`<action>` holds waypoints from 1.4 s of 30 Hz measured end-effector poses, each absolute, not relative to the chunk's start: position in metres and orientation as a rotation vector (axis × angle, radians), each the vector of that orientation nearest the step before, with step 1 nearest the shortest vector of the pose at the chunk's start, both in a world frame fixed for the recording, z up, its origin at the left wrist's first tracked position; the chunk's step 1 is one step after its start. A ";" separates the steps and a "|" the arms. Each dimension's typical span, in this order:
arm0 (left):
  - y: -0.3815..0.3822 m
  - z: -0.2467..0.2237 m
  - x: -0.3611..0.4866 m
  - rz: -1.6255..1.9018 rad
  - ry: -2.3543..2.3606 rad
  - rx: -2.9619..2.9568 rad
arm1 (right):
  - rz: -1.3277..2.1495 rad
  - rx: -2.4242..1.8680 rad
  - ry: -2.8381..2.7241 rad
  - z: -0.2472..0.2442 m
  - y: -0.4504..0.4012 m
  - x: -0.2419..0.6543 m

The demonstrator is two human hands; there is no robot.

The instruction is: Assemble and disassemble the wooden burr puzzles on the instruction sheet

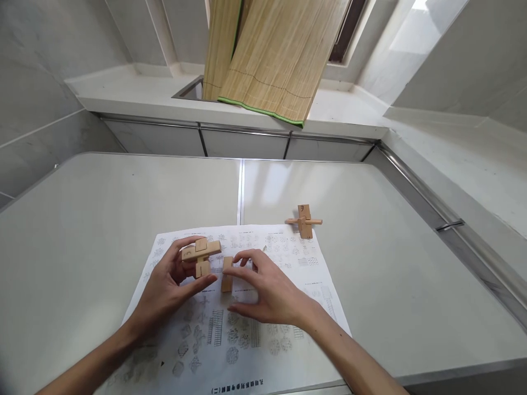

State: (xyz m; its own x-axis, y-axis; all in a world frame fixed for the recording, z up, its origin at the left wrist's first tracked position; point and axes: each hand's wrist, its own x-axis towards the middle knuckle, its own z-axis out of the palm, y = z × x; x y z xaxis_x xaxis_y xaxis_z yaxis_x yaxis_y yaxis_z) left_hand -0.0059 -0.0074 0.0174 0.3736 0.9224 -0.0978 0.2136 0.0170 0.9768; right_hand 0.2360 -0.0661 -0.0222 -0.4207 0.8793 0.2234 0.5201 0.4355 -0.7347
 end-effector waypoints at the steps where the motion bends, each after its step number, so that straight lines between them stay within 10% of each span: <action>1: -0.007 0.018 -0.006 0.772 1.089 1.469 | 0.762 -1.188 -2.127 -0.022 -0.067 0.235; 42: -0.027 0.003 0.013 0.572 0.880 1.452 | -0.012 -0.985 -2.007 -0.023 -0.073 0.226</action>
State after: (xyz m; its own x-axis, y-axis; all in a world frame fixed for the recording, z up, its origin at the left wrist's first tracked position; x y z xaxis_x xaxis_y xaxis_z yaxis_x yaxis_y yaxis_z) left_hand 0.0125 -0.0270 0.0030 0.5819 0.7966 -0.1635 0.1737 0.0747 0.9820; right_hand 0.2262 -0.0726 -0.0229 -0.3028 0.6353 0.7104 0.6439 0.6859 -0.3390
